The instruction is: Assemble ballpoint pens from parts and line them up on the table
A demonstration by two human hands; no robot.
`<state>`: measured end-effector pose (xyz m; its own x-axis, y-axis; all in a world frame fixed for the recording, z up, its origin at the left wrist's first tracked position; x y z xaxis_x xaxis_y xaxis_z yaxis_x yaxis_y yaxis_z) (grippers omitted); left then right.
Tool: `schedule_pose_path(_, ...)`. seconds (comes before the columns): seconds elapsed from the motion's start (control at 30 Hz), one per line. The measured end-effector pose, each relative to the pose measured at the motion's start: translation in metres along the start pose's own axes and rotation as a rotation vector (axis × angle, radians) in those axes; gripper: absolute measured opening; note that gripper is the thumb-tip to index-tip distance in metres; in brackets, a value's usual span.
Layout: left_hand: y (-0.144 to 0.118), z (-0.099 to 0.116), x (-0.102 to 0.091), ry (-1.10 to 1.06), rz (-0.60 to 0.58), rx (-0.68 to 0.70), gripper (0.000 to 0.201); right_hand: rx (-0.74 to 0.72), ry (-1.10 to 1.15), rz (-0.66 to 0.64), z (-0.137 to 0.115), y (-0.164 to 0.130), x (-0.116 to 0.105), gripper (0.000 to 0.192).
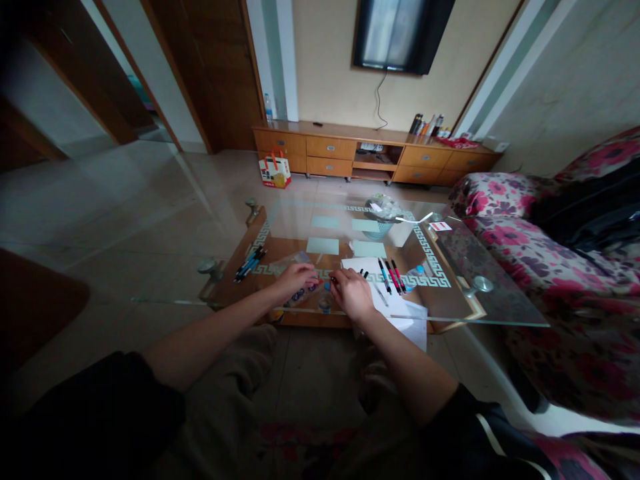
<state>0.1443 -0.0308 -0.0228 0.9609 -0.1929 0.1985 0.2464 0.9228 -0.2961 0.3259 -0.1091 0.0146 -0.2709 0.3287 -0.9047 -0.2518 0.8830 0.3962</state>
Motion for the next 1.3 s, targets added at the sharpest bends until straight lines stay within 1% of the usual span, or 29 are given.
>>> schedule_pose_path(0.1, -0.001, 0.000, 0.001, -0.004, -0.051, 0.026, 0.021, 0.020, 0.012, 0.011, -0.001, 0.000, 0.000, 0.021)
schedule_pose_path(0.2, -0.005, 0.002, 0.003, -0.028, -0.137, 0.035, 0.027, -0.014, 0.047, -0.003, -0.005, 0.000, -0.001, 0.031)
schedule_pose_path(0.27, -0.008, 0.004, 0.004, -0.036, -0.185, 0.071, 0.038, -0.065, 0.071, -0.039, -0.007, 0.000, 0.001, 0.037)
schedule_pose_path(0.4, -0.012, 0.006, 0.003, 0.022, -0.299, 0.203, 0.067, -0.150, 0.133, -0.110, -0.009, -0.001, 0.007, 0.048)
schedule_pose_path(0.47, -0.011, 0.004, 0.001, 0.059, -0.339, 0.240, 0.076, -0.173, 0.159, -0.123, -0.009, -0.002, 0.010, 0.051)
schedule_pose_path(0.6, -0.005, -0.002, -0.003, 0.118, -0.322, 0.291, 0.079, -0.195, 0.201, -0.137, -0.008, -0.002, 0.011, 0.056)
schedule_pose_path(0.67, -0.003, -0.004, -0.004, 0.123, -0.311, 0.303, 0.084, -0.198, 0.214, -0.152, -0.008, -0.003, 0.010, 0.059)
schedule_pose_path(0.77, -0.003, -0.005, -0.005, 0.132, -0.335, 0.308, 0.089, -0.206, 0.223, -0.181, -0.009, -0.003, 0.010, 0.061)
schedule_pose_path(0.87, -0.002, -0.005, -0.006, 0.177, -0.344, 0.330, 0.088, -0.221, 0.207, -0.203, -0.010, -0.004, 0.009, 0.060)
schedule_pose_path(0.93, -0.001, -0.004, -0.008, 0.264, -0.303, 0.365, 0.085, -0.187, 0.165, -0.202, -0.009, -0.003, 0.006, 0.055)
schedule_pose_path(0.97, -0.002, -0.003, -0.009, 0.335, -0.277, 0.395, 0.084, -0.145, 0.136, -0.191, -0.008, -0.002, 0.004, 0.052)
schedule_pose_path(1.07, -0.005, 0.002, -0.012, 0.638, -0.232, 0.532, 0.083, 0.034, 0.034, -0.110, 0.000, 0.002, -0.003, 0.039)
schedule_pose_path(1.13, -0.008, 0.004, -0.013, 0.843, -0.214, 0.587, 0.082, 0.123, -0.039, -0.074, 0.006, 0.003, -0.006, 0.034)
schedule_pose_path(1.2, -0.010, 0.004, -0.013, 0.998, -0.191, 0.565, 0.081, 0.164, -0.107, -0.087, 0.011, 0.003, -0.007, 0.032)
schedule_pose_path(1.3, -0.011, 0.002, -0.014, 1.110, -0.183, 0.499, 0.084, 0.162, -0.185, -0.160, 0.013, 0.001, -0.002, 0.033)
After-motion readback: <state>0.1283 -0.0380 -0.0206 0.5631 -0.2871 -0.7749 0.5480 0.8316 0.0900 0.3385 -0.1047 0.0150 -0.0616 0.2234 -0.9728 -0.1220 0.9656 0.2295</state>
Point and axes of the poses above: each hand's wrist, its own y-axis towards the middle knuckle, its own x-axis out of the palm, z = x × y, the point moved 1 cm from there along y, towards the middle knuckle, and after that the axes turned 7 degrees about -y, right-handed, at the moved point
